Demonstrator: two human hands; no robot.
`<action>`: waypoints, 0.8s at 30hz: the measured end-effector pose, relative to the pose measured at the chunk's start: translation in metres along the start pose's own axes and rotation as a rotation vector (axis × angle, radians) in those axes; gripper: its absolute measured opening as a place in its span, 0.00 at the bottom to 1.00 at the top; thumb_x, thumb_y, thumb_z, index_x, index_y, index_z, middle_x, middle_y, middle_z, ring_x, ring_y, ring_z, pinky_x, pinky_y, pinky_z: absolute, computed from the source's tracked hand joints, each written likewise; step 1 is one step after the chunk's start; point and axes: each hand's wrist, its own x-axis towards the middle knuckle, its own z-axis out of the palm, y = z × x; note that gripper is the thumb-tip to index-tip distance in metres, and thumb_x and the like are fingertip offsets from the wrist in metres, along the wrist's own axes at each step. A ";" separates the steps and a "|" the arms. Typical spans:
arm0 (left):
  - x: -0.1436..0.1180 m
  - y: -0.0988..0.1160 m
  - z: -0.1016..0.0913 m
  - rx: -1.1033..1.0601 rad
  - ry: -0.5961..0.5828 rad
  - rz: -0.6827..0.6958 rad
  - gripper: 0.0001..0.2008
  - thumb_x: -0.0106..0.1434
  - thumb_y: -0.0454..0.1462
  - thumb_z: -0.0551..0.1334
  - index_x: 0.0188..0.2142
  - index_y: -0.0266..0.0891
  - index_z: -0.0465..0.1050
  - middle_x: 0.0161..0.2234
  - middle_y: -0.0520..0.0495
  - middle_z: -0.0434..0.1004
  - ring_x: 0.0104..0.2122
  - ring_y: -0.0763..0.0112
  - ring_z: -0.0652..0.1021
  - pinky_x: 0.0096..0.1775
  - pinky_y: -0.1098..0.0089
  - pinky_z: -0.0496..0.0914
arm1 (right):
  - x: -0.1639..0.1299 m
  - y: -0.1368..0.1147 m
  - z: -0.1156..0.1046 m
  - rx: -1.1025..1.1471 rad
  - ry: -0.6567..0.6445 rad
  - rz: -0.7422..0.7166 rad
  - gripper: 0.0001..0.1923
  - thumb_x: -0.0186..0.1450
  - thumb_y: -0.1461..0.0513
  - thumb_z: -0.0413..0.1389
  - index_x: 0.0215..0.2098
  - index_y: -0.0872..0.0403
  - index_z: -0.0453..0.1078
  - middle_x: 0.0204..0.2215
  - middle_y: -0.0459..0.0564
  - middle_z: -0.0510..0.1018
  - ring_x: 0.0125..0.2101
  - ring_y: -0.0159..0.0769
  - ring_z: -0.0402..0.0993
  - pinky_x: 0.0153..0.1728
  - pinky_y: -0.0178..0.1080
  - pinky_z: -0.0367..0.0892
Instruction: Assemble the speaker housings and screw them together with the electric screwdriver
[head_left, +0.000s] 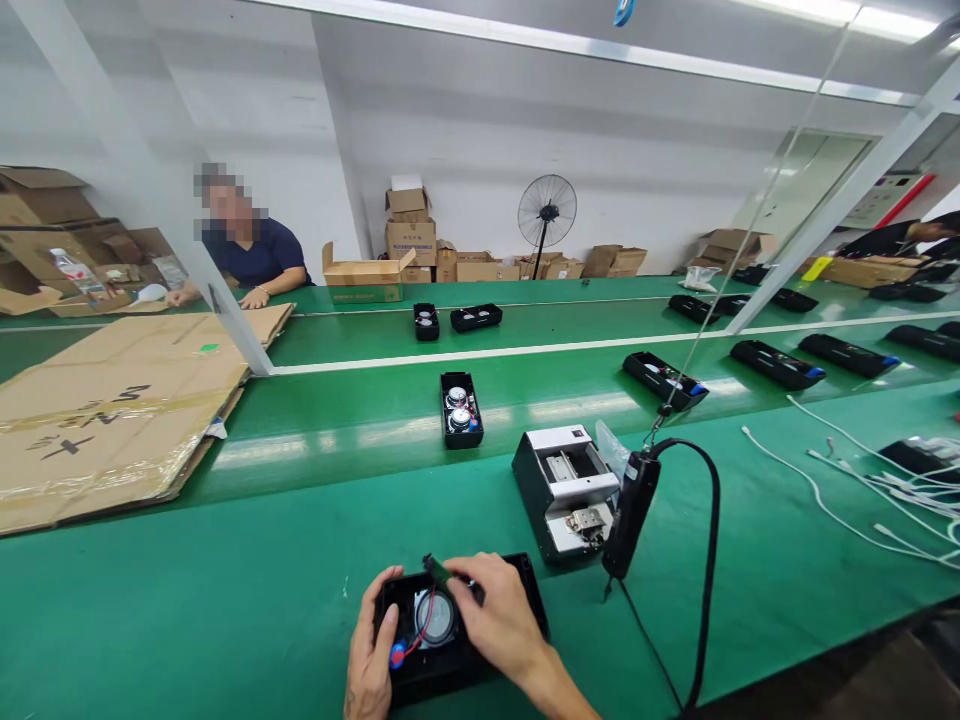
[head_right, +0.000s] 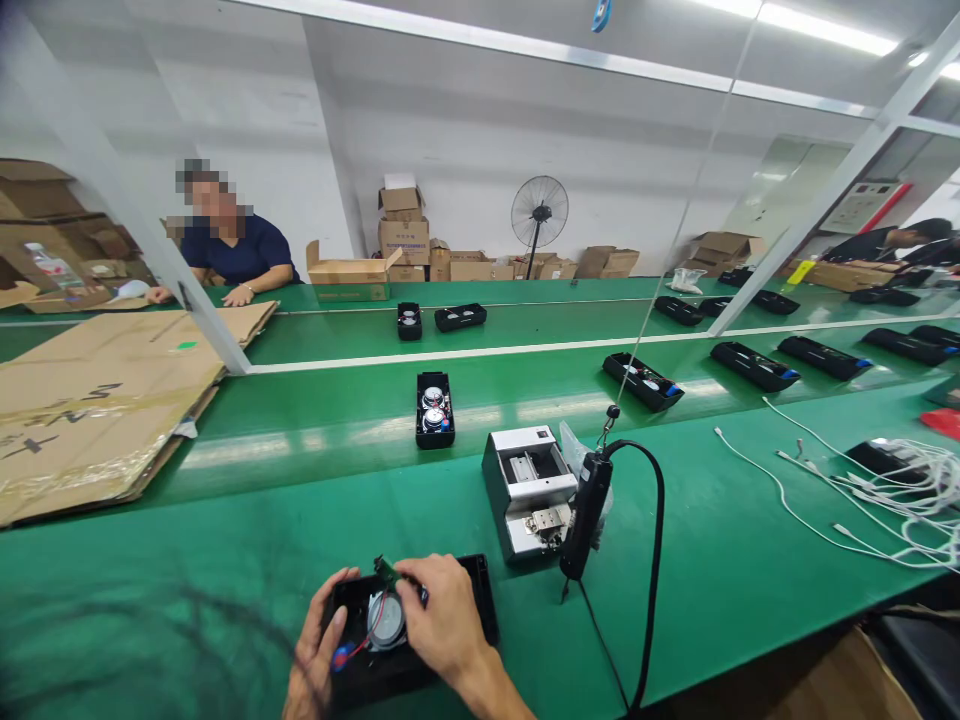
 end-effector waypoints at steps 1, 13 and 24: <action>0.000 -0.003 0.000 -0.007 -0.006 -0.013 0.38 0.68 0.69 0.63 0.60 0.43 0.80 0.62 0.38 0.83 0.67 0.43 0.79 0.71 0.46 0.71 | 0.001 0.003 -0.011 0.087 0.006 0.072 0.14 0.73 0.59 0.60 0.49 0.51 0.88 0.44 0.56 0.91 0.44 0.49 0.88 0.52 0.49 0.79; 0.007 -0.005 -0.015 0.232 -0.175 0.109 0.35 0.61 0.61 0.71 0.60 0.44 0.81 0.65 0.35 0.79 0.67 0.40 0.78 0.69 0.43 0.73 | -0.019 0.012 -0.052 0.272 -0.040 0.181 0.13 0.70 0.58 0.61 0.44 0.49 0.89 0.43 0.53 0.91 0.45 0.49 0.88 0.51 0.48 0.80; -0.008 0.028 -0.013 0.511 -0.227 0.424 0.15 0.76 0.48 0.62 0.48 0.47 0.86 0.74 0.40 0.70 0.77 0.42 0.67 0.71 0.40 0.69 | -0.032 -0.003 -0.029 -0.197 -0.212 -0.334 0.19 0.70 0.71 0.54 0.44 0.49 0.85 0.39 0.49 0.91 0.37 0.42 0.86 0.40 0.42 0.72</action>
